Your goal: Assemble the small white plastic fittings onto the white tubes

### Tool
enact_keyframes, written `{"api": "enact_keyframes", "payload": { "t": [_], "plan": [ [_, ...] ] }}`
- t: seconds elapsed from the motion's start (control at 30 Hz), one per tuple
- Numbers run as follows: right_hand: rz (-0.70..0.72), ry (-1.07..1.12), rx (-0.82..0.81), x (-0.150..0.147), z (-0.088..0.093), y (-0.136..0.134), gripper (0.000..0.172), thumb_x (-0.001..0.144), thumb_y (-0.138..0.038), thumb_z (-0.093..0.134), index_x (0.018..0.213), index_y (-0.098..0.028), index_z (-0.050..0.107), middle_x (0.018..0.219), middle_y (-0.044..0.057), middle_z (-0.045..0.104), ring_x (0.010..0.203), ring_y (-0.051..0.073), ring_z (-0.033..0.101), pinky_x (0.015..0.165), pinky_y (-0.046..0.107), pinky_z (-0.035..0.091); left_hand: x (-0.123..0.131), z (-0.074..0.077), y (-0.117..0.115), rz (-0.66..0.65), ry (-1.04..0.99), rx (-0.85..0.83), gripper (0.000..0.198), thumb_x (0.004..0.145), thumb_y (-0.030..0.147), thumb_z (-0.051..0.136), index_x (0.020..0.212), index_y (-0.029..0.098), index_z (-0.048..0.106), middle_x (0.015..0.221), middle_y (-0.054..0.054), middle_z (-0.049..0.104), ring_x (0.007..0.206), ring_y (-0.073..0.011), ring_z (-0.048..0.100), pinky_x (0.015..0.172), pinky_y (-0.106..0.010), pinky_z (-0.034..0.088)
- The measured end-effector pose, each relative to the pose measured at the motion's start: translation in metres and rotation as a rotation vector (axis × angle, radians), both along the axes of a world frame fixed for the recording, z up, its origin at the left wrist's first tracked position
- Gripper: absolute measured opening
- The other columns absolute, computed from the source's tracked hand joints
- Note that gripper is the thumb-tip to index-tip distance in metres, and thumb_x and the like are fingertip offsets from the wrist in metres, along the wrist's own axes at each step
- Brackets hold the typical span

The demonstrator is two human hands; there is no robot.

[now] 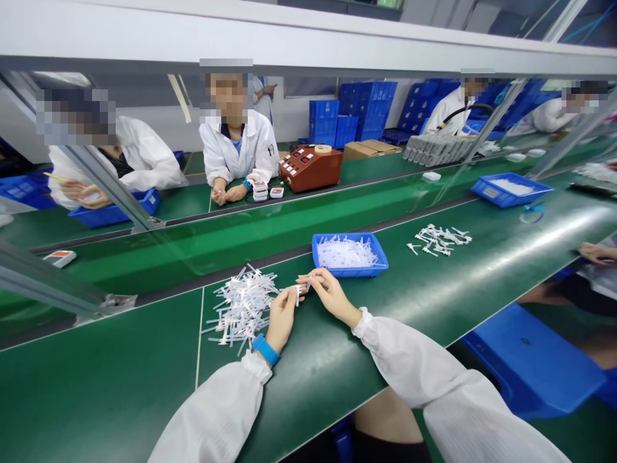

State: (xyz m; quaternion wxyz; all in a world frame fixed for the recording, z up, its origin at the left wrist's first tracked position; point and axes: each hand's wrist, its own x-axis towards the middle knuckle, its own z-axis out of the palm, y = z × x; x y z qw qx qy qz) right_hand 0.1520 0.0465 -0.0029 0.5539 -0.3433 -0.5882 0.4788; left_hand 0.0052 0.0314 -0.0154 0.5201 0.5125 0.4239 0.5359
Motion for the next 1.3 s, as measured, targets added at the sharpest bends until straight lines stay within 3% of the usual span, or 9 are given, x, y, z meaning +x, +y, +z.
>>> {"api": "enact_keyframes", "payload": {
  "t": [0.23, 0.73, 0.9, 1.3],
  "plan": [
    [0.028, -0.034, -0.026, 0.0011, -0.0058, 0.0032, 0.022, 0.091, -0.04, 0.053, 0.099, -0.02, 0.05, 0.093, 0.006, 0.072, 0.089, 0.018, 0.068, 0.085, 0.033, 0.05, 0.0013, 0.0005, 0.0007, -0.013, -0.016, -0.05, 0.039, 0.085, 0.048, 0.056, 0.1, 0.015, 0.071, 0.106, -0.01, 0.07, 0.093, -0.0218, 0.064, 0.078, -0.033, 0.053],
    [0.052, -0.034, -0.06, 0.0032, -0.0023, 0.0043, 0.031, 0.088, -0.042, 0.057, 0.107, -0.018, 0.055, 0.1, 0.008, 0.071, 0.094, 0.019, 0.067, 0.088, 0.034, 0.05, 0.0002, -0.0044, 0.0036, 0.033, 0.002, -0.058, 0.039, 0.084, 0.048, 0.058, 0.096, 0.014, 0.072, 0.097, -0.01, 0.071, 0.091, -0.0217, 0.065, 0.08, -0.033, 0.052],
    [0.066, -0.002, -0.106, 0.0045, -0.0017, 0.0071, 0.031, 0.084, -0.044, 0.061, 0.1, -0.018, 0.06, 0.094, 0.006, 0.071, 0.087, 0.018, 0.068, 0.083, 0.032, 0.052, -0.0003, -0.0057, 0.0042, 0.045, -0.002, -0.07, 0.04, 0.083, 0.049, 0.058, 0.095, 0.013, 0.072, 0.096, -0.011, 0.072, 0.089, -0.0213, 0.065, 0.078, -0.033, 0.052],
    [0.075, 0.077, -0.145, 0.0067, -0.0056, 0.0094, 0.027, 0.079, -0.04, 0.068, 0.092, -0.016, 0.061, 0.085, 0.005, 0.073, 0.077, 0.017, 0.069, 0.076, 0.029, 0.053, 0.0006, -0.0039, 0.0033, -0.064, 0.032, -0.071, 0.038, 0.083, 0.048, 0.059, 0.091, 0.014, 0.073, 0.098, -0.011, 0.071, 0.091, -0.0231, 0.065, 0.079, -0.035, 0.052]
  ]
}}
